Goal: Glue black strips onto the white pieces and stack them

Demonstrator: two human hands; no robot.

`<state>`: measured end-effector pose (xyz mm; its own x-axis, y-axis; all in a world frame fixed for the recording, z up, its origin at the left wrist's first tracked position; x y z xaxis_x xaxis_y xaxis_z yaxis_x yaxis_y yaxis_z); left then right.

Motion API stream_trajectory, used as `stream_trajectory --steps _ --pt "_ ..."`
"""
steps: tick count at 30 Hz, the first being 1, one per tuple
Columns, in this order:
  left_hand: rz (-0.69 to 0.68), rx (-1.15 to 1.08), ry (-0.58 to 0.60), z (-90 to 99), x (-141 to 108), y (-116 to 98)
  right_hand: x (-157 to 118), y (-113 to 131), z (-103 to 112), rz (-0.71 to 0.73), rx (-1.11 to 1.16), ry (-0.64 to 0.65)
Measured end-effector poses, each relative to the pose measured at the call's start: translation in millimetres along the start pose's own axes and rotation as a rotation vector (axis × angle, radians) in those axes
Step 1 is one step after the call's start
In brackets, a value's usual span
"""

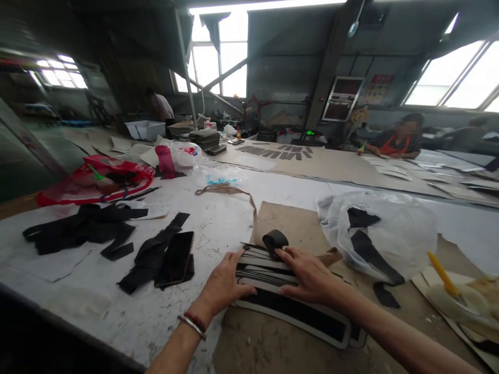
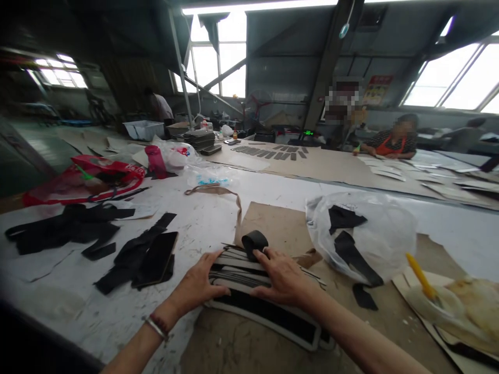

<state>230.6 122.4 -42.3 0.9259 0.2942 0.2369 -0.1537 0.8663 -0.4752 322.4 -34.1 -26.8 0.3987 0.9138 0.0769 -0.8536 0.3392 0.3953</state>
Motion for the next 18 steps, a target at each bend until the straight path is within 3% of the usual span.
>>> stream_trajectory --steps 2,5,8,10,14,18 --pt "-0.022 -0.008 0.016 -10.3 -1 -2 6 -16 5 -0.036 0.077 -0.019" --pt "-0.05 0.009 -0.013 -19.8 -14 1 4 -47 32 -0.179 0.022 -0.218" --pt "-0.098 0.051 -0.07 -21.0 -27 2 -24 -44 58 -0.195 -0.136 -0.415" --pt "-0.132 0.085 -0.101 -20.2 -34 0 -45 -27 54 -0.123 -0.149 -0.388" --pt "-0.229 0.182 -0.174 -14.7 -48 -11 -82 3 24 -0.046 -0.207 -0.26" --pt "-0.293 0.229 -0.184 -11.0 -60 -19 -91 6 8 -0.098 -0.262 -0.266"
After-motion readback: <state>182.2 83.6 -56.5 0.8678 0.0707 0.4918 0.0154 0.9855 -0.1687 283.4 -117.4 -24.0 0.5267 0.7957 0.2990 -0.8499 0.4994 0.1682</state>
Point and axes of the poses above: each hand's wrist, its own x-axis towards the middle knuckle, its own z-axis out of the back of the hand, y = z × x, the point moved 10 cm from there along x, towards the middle knuckle, and after that the axes turned 9 degrees about x, right-handed, at the moved point
